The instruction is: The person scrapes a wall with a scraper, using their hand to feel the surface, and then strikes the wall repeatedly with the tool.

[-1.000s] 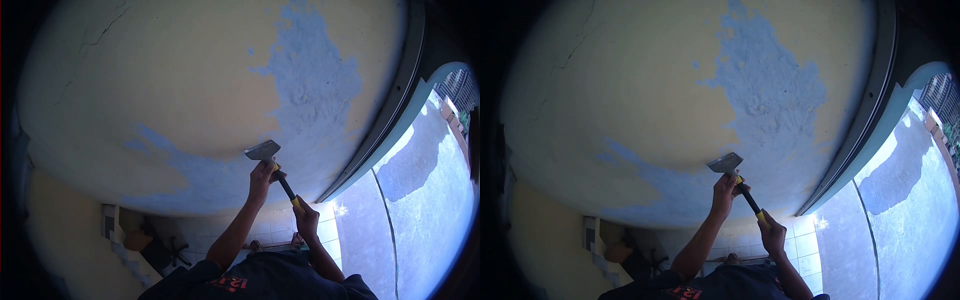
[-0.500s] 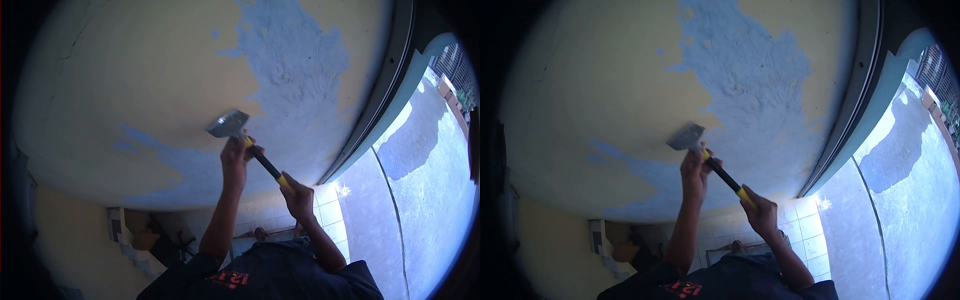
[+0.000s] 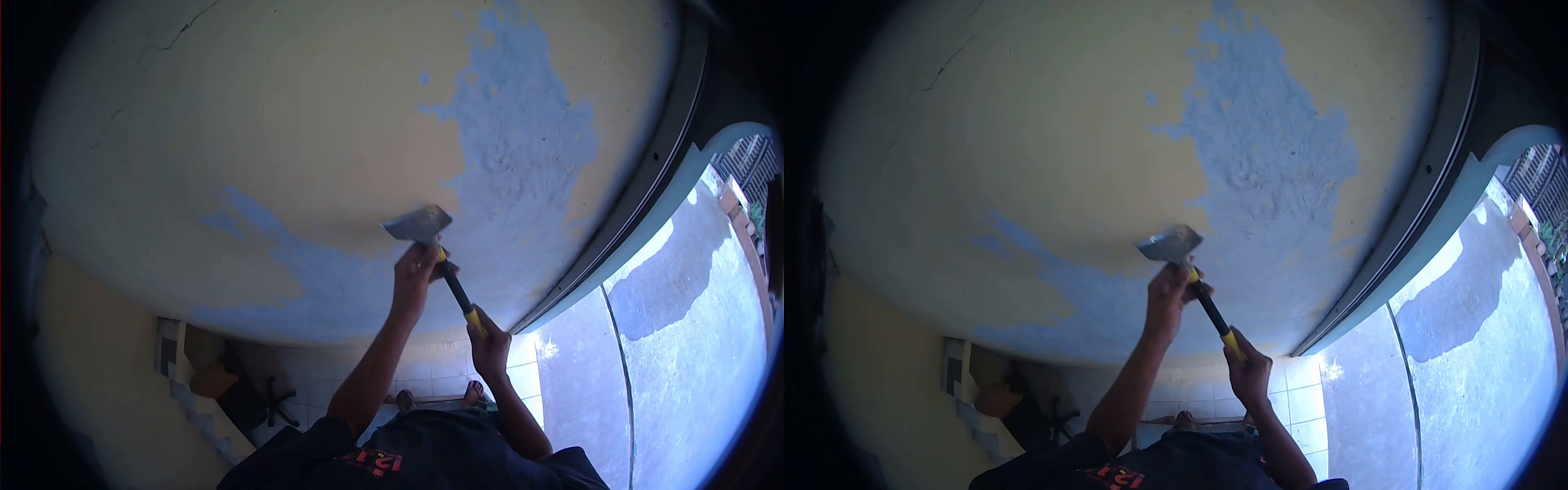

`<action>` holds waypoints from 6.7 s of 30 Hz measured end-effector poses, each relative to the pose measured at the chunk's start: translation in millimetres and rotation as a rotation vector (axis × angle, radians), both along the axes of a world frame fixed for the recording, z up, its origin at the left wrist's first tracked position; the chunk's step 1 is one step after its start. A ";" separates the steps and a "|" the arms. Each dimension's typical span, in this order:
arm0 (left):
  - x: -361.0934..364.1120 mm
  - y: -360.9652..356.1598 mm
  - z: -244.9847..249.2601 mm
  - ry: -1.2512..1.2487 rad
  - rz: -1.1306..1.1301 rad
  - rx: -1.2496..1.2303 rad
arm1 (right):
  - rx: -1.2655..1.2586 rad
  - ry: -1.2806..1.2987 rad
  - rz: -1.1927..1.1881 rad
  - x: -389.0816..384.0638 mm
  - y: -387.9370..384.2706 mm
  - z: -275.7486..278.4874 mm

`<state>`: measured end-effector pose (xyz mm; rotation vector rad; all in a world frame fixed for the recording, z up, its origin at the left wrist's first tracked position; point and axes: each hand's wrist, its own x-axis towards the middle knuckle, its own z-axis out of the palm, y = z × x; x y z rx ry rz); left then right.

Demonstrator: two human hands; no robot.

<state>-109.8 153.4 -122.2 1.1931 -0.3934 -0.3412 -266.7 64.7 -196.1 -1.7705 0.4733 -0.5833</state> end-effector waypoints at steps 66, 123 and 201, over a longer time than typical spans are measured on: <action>19.7 5.9 83.8 -0.172 0.026 0.011 | -0.011 -0.051 0.063 23.1 6.8 72.4; 27.0 -4.6 18.9 -0.101 0.038 0.125 | 0.073 0.123 0.015 22.8 14.5 13.9; 27.9 -10.7 37.0 -0.158 0.019 0.149 | 0.338 0.066 0.105 18.9 25.0 24.3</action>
